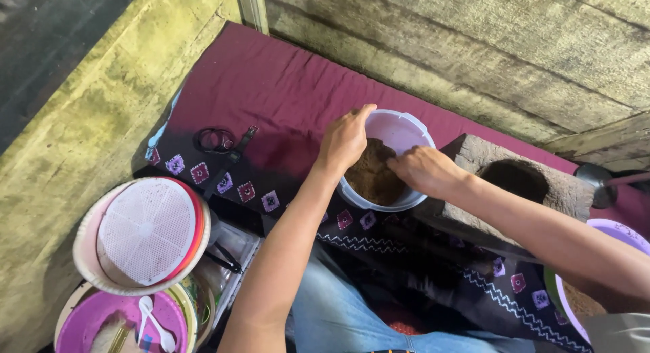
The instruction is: Grinding a brown powdery substance in a stone mortar using a pestle and transferring it between containers with a spoon.
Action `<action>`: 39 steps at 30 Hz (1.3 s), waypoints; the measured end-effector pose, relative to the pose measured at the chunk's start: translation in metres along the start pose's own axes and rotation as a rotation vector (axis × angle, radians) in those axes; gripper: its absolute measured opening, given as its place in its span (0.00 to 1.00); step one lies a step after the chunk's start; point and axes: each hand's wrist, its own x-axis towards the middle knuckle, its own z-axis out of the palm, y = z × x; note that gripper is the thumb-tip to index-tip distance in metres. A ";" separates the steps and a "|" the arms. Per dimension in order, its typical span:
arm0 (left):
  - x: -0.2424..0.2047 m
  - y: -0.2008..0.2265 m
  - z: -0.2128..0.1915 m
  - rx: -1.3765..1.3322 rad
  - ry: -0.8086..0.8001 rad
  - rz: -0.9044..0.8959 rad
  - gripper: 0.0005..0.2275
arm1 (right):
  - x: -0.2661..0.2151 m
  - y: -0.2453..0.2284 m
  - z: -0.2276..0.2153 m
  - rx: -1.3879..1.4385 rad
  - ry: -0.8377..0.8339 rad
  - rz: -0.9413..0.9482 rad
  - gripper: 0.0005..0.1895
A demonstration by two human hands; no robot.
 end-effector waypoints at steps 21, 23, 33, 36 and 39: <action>0.001 0.004 -0.004 -0.023 -0.001 0.007 0.21 | 0.022 -0.015 -0.004 -0.109 0.049 0.119 0.12; 0.000 0.000 0.000 0.013 0.006 0.015 0.20 | 0.026 -0.003 -0.024 -0.154 0.105 -0.050 0.09; -0.003 0.007 -0.008 -0.036 -0.014 -0.001 0.22 | 0.041 0.047 0.013 -0.175 0.392 -0.733 0.15; -0.004 0.008 -0.008 -0.049 -0.003 -0.003 0.22 | 0.030 0.053 0.003 -0.226 0.315 -0.636 0.11; 0.000 0.004 -0.005 -0.051 -0.007 -0.011 0.22 | 0.013 0.047 0.005 -0.286 0.201 -0.475 0.07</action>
